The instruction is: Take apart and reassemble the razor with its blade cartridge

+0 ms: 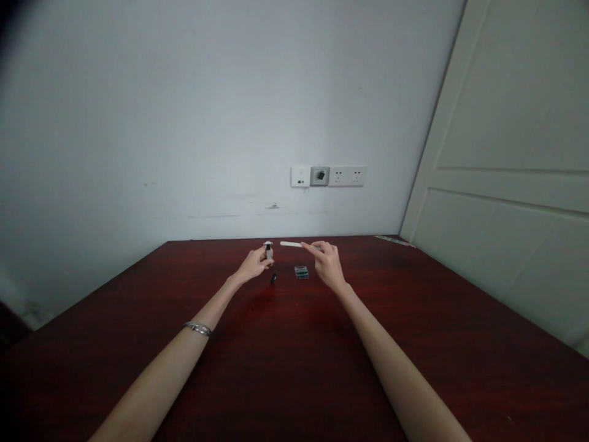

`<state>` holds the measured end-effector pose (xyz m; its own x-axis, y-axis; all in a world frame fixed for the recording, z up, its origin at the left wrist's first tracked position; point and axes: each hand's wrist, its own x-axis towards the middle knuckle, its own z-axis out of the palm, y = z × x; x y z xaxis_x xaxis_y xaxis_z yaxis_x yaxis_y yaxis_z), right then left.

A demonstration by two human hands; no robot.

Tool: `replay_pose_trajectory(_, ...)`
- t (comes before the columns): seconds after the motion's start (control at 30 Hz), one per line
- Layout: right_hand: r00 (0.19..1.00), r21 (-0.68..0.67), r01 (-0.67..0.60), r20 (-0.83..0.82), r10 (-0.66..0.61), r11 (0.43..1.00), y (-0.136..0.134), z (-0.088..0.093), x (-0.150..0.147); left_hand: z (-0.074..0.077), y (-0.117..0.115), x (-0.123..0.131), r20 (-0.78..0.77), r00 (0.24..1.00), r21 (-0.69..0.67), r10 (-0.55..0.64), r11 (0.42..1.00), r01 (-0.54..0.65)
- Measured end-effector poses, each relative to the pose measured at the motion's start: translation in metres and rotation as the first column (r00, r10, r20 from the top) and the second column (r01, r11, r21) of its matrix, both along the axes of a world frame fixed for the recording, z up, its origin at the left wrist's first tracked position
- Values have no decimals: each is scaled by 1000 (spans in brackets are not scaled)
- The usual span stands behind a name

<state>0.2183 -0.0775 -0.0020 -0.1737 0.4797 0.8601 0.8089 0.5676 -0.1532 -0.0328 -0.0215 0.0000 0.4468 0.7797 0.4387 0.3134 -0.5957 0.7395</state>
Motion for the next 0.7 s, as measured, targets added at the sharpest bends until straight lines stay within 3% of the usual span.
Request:
replay_pose_trajectory(0.13,977,-44,-88,-199,77,995,2,2,-4,2,-1,1,89,996,-141,-15,990,27)
replay_pose_trajectory(0.23,909,-60,-220,-374,182,974,0,10,-13,6,-2,3,120,992,-247,-23,968,53)
replay_pose_trajectory(0.37,801,-93,-318,-558,216,943,-2,25,-22,16,-7,6,150,987,-378,-52,920,106)
replay_pose_trajectory(0.57,672,-86,-489,-671,312,868,11,53,-31,29,-15,8,135,987,-456,-85,879,138)
replay_pose_trajectory(0.7,603,-64,-539,-725,332,840,18,68,-38,30,-17,9,155,985,-475,-77,868,143)
